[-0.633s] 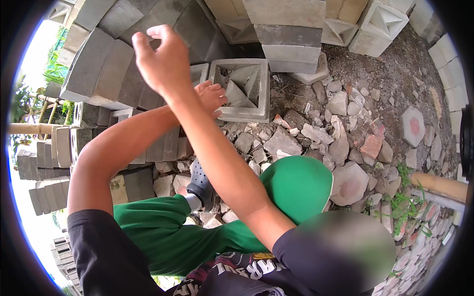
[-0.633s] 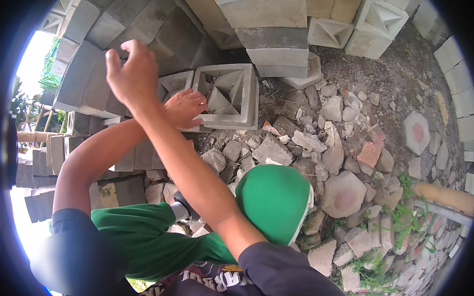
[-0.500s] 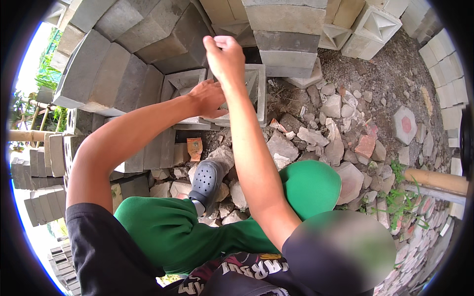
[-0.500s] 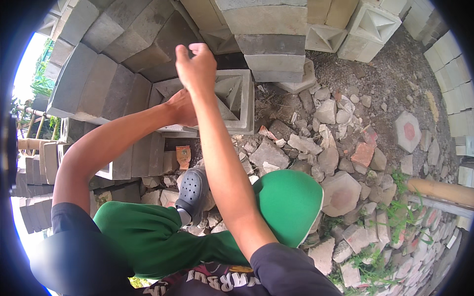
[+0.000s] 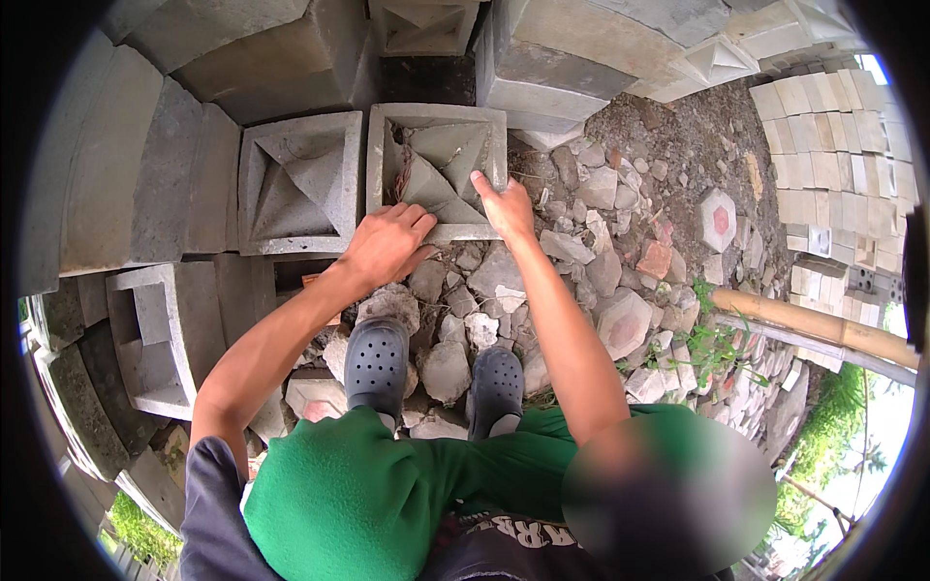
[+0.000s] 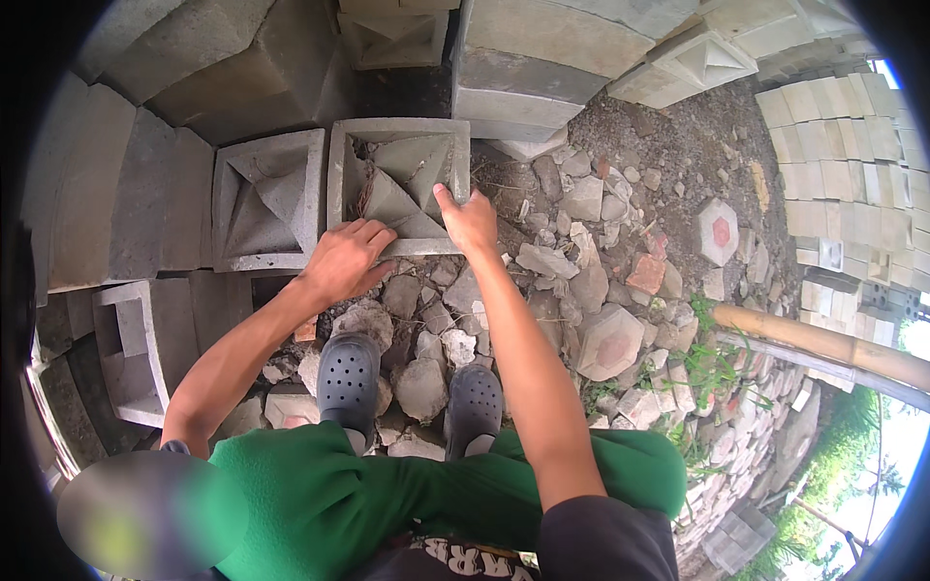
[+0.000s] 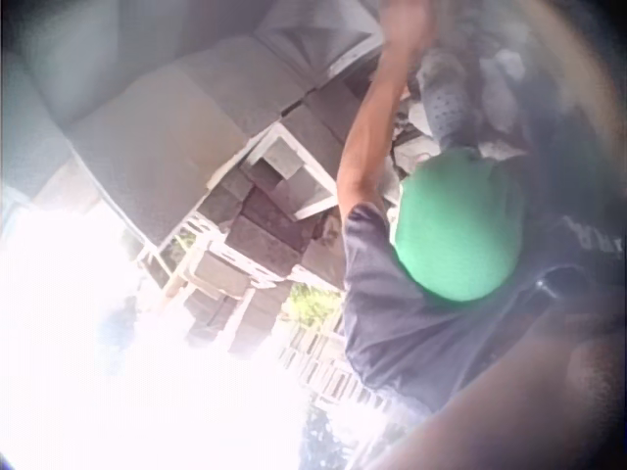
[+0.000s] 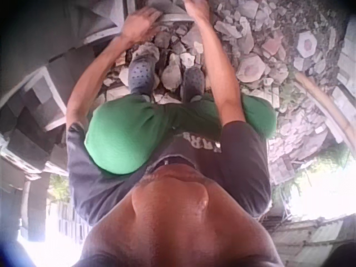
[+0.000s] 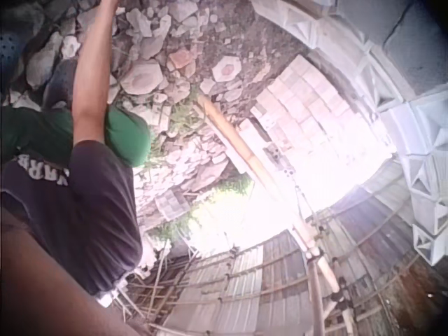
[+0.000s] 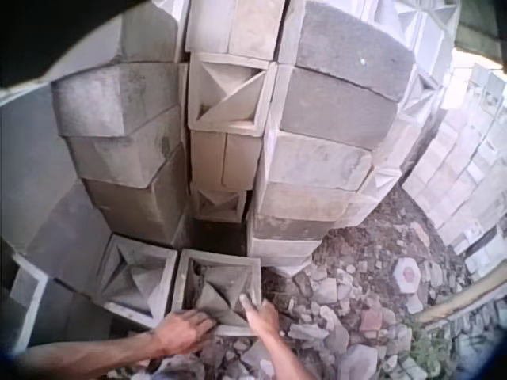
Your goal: The person picks up hollow concrete blocks from a pile and stacks them into a neat arrangement. They repeatedly lift, rotate, and place the blocks by hand, occasionally shifting debris to reach the next block.
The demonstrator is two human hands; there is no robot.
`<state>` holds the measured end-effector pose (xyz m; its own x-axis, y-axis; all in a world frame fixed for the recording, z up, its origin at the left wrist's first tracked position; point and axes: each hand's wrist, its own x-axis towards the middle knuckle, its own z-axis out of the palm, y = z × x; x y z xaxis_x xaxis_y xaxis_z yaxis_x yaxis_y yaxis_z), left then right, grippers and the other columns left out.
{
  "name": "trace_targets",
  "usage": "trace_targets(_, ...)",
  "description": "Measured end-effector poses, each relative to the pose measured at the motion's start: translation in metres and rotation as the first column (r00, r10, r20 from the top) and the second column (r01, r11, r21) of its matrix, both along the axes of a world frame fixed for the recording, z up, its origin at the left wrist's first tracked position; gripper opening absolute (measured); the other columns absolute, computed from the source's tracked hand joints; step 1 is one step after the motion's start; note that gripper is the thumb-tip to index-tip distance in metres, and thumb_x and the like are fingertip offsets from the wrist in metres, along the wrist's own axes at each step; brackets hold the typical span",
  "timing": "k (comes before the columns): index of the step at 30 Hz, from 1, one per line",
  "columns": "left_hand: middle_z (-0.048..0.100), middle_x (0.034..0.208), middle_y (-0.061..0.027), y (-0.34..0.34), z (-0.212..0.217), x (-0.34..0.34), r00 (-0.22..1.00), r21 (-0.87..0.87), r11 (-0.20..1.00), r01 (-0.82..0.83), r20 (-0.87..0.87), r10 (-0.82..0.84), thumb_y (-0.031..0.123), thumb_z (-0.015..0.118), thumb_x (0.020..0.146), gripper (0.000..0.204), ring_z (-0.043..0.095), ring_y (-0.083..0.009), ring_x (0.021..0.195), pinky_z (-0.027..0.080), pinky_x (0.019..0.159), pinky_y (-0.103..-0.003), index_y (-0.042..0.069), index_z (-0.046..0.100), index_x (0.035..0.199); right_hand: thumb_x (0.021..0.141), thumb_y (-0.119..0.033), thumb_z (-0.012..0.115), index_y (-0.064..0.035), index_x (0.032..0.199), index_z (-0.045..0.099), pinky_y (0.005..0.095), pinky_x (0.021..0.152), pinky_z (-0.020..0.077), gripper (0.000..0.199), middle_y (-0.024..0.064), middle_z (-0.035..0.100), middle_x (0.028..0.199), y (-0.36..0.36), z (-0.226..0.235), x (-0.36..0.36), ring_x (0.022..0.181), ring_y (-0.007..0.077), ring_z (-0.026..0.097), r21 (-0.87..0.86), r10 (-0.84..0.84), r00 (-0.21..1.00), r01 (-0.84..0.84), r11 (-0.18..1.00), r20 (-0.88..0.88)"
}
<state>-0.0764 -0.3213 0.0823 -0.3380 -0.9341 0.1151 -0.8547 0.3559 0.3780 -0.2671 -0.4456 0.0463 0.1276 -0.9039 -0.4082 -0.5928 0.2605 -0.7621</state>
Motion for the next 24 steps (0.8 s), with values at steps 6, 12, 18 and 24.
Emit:
trace_targets(6,0.056,0.095,-0.0070,-0.011,-0.008,0.003,0.994,-0.030,0.997,0.077,0.074,-0.074,0.027,0.075,0.079,0.033,0.063,-0.0231,0.087,0.055,0.073,-0.036,0.005,0.058,0.097,0.087,-0.042,0.068,0.0051,0.116,0.063,0.0444,0.096,0.0473,0.055,0.0267,0.068,0.113,-0.008,0.005,-0.004,0.111,0.0413,0.063,-0.004,0.158,0.982,-0.159,0.987,-0.106)
trace_targets(12,0.054,0.094,-0.0079,-0.024,-0.010,0.010,0.922,0.069,0.974,0.214,0.316,-0.225,0.033,0.070,0.085,0.036,0.063,-0.0236,0.090,0.056,0.067,-0.037,0.006,0.051,0.100,0.086,-0.037,0.068,0.0087,0.118,0.058,0.0466,0.098,0.0464,0.057,0.0312,0.064,0.115,-0.011,-0.008,-0.007,0.113,0.0448,0.060,-0.081,0.144,0.986,-0.151,0.985,-0.084)
trace_targets(18,0.059,0.098,-0.0091,-0.025,0.011,-0.007,0.881,0.244,0.968,0.056,0.444,-0.163,0.034,0.071,0.085,0.041,0.066,-0.0261,0.095,0.057,0.068,-0.039,0.005,0.051,0.105,0.084,-0.027,0.065,0.0072,0.132,0.048,0.0471,0.098,0.0471,0.061,0.0319,0.064,0.115,-0.010,-0.010,-0.005,0.111,0.0450,0.062,-0.115,0.184,0.983,-0.185,0.976,-0.022)
trace_targets(24,0.061,0.101,-0.0092,-0.016,0.003,-0.023,0.912,0.087,0.993,-0.081,0.408,0.039,0.040,0.074,0.082,0.045,0.067,-0.0276,0.094,0.056,0.071,-0.042,0.007,0.055,0.106,0.081,-0.018,0.061,0.0038,0.146,0.032,0.0446,0.097,0.0508,0.074,0.0313,0.064,0.117,-0.015,0.006,-0.011,0.111,0.0422,0.063,-0.047,0.229,0.973,-0.230,0.972,-0.028)
